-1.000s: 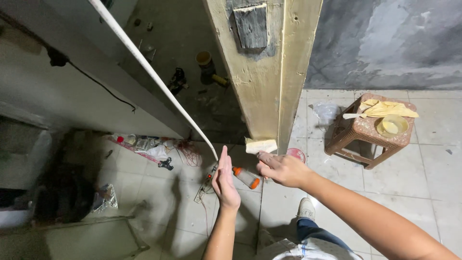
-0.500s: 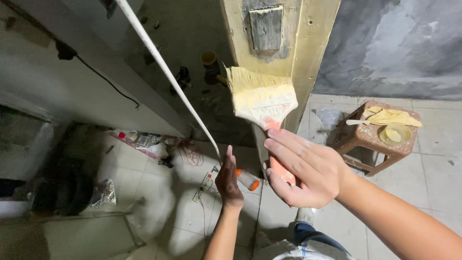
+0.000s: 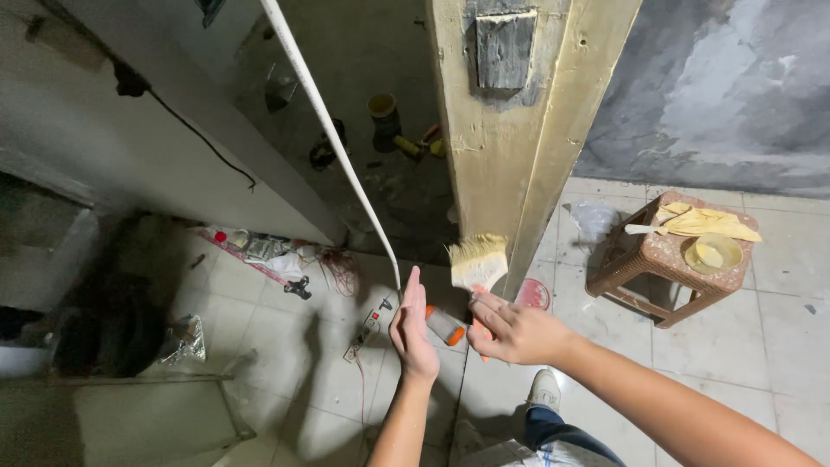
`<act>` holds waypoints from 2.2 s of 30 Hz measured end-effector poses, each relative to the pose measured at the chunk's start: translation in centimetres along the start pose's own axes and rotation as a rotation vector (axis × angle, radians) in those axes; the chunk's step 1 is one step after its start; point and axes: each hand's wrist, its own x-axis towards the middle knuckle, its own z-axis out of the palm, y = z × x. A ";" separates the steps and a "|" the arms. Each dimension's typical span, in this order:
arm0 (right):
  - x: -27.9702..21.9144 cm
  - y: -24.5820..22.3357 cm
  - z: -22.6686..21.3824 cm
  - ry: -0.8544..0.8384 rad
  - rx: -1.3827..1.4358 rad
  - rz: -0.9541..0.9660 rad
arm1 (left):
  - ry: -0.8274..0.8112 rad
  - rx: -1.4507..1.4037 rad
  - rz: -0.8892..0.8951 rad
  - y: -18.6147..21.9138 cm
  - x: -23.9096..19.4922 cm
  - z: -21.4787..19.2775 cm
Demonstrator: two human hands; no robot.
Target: The person dips a paintbrush into a paint tray and applies paint onto a door frame.
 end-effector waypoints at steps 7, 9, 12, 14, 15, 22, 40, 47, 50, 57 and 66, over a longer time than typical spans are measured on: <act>-3.1 -1.1 4.6 -0.205 0.176 0.067 | 0.040 0.028 -0.075 0.6 -0.6 -0.2; -1.7 -0.6 3.0 -0.176 0.241 0.184 | 0.040 0.012 -0.070 0.1 -0.9 -0.6; 1.1 1.9 -1.0 -0.111 0.335 0.310 | 0.051 0.018 -0.078 0.5 -0.9 -0.4; 2.6 3.1 -3.9 -0.023 0.303 0.273 | 0.040 0.007 -0.061 0.6 -1.1 -0.3; 3.5 3.7 -5.3 0.072 0.268 0.237 | 0.025 -0.001 -0.039 0.7 -1.0 -0.3; 9.4 5.4 -14.4 0.259 0.069 0.130 | 0.060 0.046 -0.019 -0.9 -0.7 0.0; -4.5 -2.7 4.0 -0.019 0.017 0.021 | 0.036 -0.019 -0.032 -0.3 -2.3 -1.9; -6.3 -3.7 8.0 -0.323 0.090 0.058 | 0.004 -0.071 -0.075 -0.7 -2.3 -2.2; -3.5 -2.0 5.4 -0.230 0.106 0.098 | 0.000 -0.059 -0.069 -0.6 -2.2 -2.3; 2.3 2.1 -3.3 0.030 0.149 0.181 | 0.044 -0.056 -0.166 -1.2 -2.1 -2.0; 4.9 3.1 -7.4 0.299 -0.038 0.080 | -0.028 -0.023 -0.042 -0.9 0.1 -1.1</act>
